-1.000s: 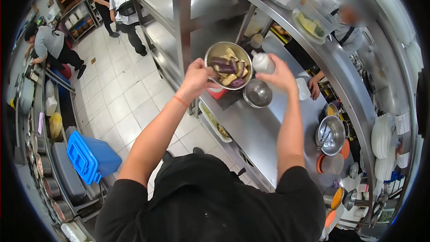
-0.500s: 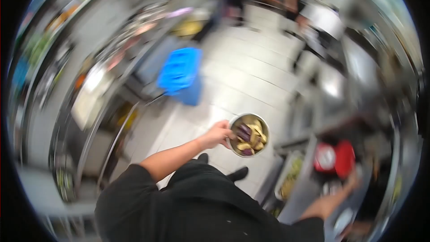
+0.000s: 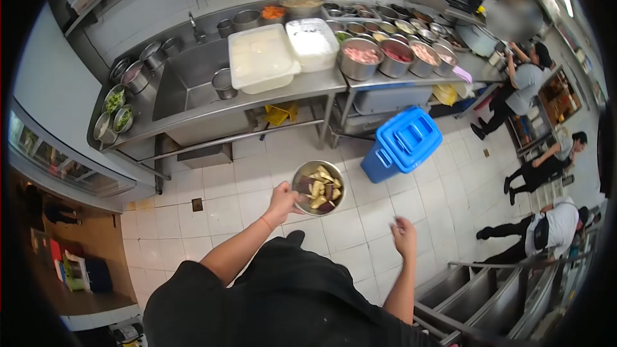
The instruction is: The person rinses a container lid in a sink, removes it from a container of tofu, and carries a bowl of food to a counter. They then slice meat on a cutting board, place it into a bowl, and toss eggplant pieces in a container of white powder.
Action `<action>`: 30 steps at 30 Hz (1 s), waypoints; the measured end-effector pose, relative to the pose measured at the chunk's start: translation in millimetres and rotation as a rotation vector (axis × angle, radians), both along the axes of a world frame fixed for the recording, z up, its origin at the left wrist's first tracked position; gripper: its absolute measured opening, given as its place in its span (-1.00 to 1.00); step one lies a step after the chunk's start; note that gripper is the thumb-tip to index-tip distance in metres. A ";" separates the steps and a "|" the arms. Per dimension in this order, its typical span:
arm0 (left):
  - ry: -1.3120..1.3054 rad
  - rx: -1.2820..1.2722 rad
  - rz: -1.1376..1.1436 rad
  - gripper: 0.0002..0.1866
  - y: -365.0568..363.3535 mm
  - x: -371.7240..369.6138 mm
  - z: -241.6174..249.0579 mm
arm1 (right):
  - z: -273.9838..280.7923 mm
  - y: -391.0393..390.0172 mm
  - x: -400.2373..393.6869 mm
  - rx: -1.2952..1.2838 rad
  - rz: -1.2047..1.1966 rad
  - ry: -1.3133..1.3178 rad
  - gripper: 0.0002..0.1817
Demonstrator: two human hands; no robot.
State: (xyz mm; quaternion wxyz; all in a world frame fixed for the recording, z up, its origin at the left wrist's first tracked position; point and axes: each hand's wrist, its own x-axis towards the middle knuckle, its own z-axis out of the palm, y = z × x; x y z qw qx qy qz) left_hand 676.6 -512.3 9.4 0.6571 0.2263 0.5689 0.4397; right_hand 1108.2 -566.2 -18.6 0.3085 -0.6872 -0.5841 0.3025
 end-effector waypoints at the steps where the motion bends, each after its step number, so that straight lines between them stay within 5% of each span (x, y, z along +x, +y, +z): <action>1: 0.004 0.002 0.090 -0.74 6.0 -24.6 0.7 | 17.4 53.5 -52.0 0.028 0.128 -0.023 -0.65; 3: 0.011 0.005 0.179 -0.73 21.2 -64.8 5.6 | 18.5 158.6 -122.4 0.186 0.334 -0.021 -0.67; 7: -0.035 0.026 0.344 -0.72 48.4 -106.8 35.7 | 98.8 331.4 -251.7 0.161 0.363 0.536 -0.74; 10: -0.087 0.121 0.469 -0.73 84.8 -127.4 53.3 | 127.1 482.0 -323.2 0.319 0.449 0.580 -0.74; 14: -0.111 0.151 0.582 -0.75 133.3 -147.7 69.9 | 104.7 679.1 -397.4 0.332 0.614 0.010 -0.66; 17: -0.091 0.174 0.695 -0.76 168.9 -160.7 80.5 | -25.3 798.3 -435.1 0.671 1.086 -0.422 -0.34; 18: -0.079 0.179 0.742 -0.76 182.2 -164.4 83.1 | 59.1 743.0 -437.2 -0.281 1.062 -0.347 -0.12; 19: -0.071 0.183 0.786 -0.76 194.5 -166.3 85.1 | -38.5 788.1 -448.4 0.233 1.310 -0.470 -0.13; 22: -0.045 0.178 0.828 -0.79 239.8 -168.2 103.9 | 2.3 773.0 -447.6 0.100 1.351 -0.734 -0.29; 24: 0.008 0.169 0.816 -0.81 267.6 -172.5 103.3 | -3.7 791.5 -424.2 0.337 1.224 -0.421 -0.48; 25: 0.000 0.161 0.828 -0.81 287.2 -173.6 106.1 | 7.2 795.9 -419.9 0.330 1.238 -0.426 -0.48; 27: -0.031 0.195 0.818 -0.78 329.7 -170.5 115.1 | 71.9 792.5 -409.5 -0.079 0.948 -0.112 -0.53; 30: -0.069 0.196 0.720 -0.75 386.0 -172.6 109.0 | 115.4 795.6 -398.5 -0.131 0.950 0.036 -0.58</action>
